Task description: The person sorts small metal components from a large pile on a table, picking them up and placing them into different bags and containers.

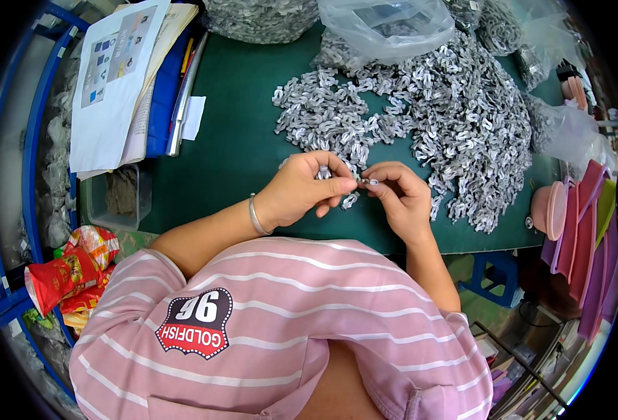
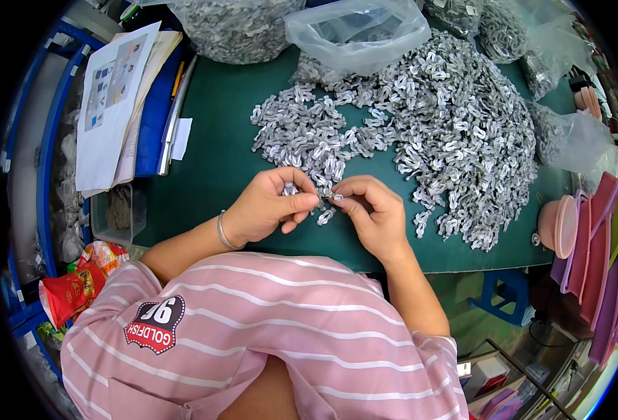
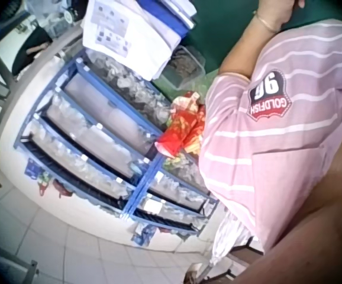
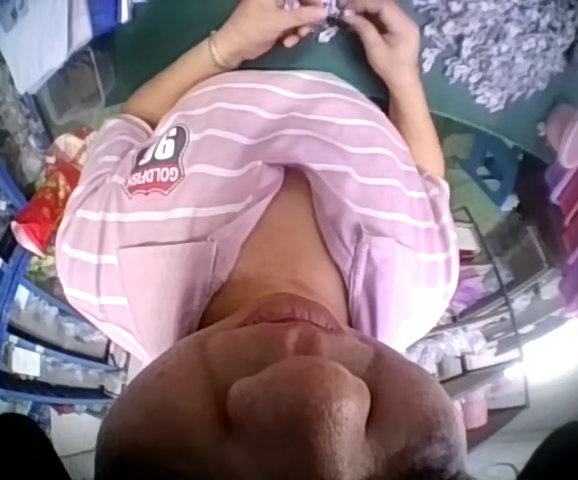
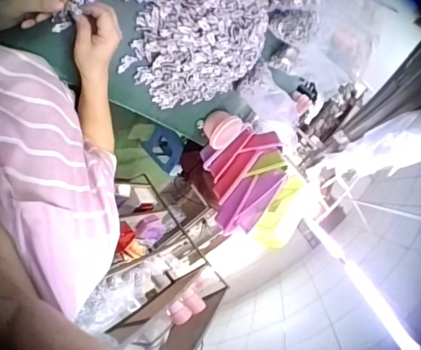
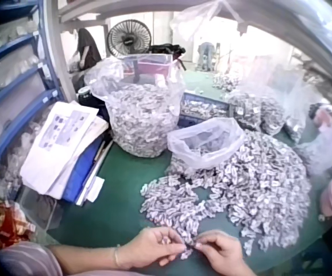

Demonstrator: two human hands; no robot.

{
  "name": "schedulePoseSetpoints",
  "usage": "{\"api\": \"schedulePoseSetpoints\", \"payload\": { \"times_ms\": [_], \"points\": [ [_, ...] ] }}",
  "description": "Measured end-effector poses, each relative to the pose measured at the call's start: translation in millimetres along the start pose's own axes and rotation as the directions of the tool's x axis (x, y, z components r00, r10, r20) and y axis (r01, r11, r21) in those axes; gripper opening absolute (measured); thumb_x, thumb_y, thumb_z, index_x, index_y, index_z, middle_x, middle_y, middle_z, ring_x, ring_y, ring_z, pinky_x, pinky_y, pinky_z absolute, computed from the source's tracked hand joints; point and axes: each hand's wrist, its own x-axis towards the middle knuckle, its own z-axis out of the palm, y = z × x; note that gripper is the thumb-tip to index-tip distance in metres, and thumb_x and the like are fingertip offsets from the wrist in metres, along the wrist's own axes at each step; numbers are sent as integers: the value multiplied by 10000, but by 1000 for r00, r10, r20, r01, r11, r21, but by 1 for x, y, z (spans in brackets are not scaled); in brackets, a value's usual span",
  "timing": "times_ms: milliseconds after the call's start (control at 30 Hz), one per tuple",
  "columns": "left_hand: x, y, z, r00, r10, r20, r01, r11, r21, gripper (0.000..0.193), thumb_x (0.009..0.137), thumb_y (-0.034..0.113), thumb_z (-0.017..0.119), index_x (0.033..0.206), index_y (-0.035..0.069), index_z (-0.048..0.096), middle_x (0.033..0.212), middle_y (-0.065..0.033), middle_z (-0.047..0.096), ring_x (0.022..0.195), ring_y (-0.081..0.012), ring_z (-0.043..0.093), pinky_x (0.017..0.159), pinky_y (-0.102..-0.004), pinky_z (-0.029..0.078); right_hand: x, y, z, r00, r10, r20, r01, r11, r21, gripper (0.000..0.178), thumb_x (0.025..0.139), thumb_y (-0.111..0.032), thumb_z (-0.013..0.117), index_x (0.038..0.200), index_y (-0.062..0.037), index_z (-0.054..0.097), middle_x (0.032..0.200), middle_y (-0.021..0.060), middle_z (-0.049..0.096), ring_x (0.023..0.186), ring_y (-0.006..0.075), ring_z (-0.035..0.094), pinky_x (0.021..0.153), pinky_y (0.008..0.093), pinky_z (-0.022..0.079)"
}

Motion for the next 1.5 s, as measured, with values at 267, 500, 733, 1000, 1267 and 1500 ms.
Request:
{"api": "schedulePoseSetpoints", "payload": {
  "times_ms": [267, 500, 733, 1000, 1267, 1500],
  "points": [
    [3, -2, 2, 999, -48, -10, 48, 998, -51, 167, 825, 99, 635, 923, -15, 564, 756, -74, 602, 608, -117, 585, 484, -215, 485, 0, -16, 12, 931, -356, -79, 320, 901, -292, 244, 675, 113, 654, 886, 14, 584, 874, 112, 584, 738, 185, 597, 639, 254, 500],
    [2, -7, 0, 999, -43, 10, 44, 963, -266, 163, 868, 96, 555, 982, -21, 568, 854, -98, 616, 730, -153, 618, 590, -258, 537, -2, -26, 20, 936, -334, -112, 337, 941, 12, 246, 707, 138, 615, 924, 41, 550, 892, 130, 584, 744, 187, 596, 660, 253, 500],
    [5, -12, -20, 978, -50, 203, 177, 717, -675, 293, 945, 249, 400, 1045, 8, 533, 899, -72, 538, 754, -138, 528, 553, -193, 454, 24, -20, 2, 972, -232, -30, 191, 863, -467, 109, 741, 15, 632, 844, 14, 598, 793, 133, 590, 675, 246, 585, 588, 302, 471],
    [5, 56, -20, 985, 127, 120, 36, 529, -848, 217, 936, 213, 436, 1037, 41, 521, 963, -116, 535, 754, -138, 500, 521, -199, 436, 38, -1, 11, 990, -128, 66, 142, 796, -588, 274, 671, -82, 711, 877, -7, 546, 837, 144, 526, 816, 336, 511, 704, 388, 424],
    [24, 231, -28, 334, 943, -2, -942, 334, -41, 182, 922, 121, 476, 1010, -14, 561, 886, -79, 569, 726, -108, 492, 531, -205, 393, 22, -8, 11, 995, -43, -91, 13, 952, -307, 133, 707, 2, 688, 782, -10, 580, 744, 65, 562, 596, 123, 529, 531, 228, 427],
    [61, 259, -56, 241, 938, 250, -339, -160, 927, 199, 859, 182, 569, 956, 7, 565, 805, -70, 579, 656, -142, 553, 574, -247, 457, 18, -13, 7, 976, -172, -130, 138, 962, -236, 122, 709, 38, 678, 794, 0, 600, 789, 60, 591, 605, 107, 526, 560, 214, 432]
  ]
}}
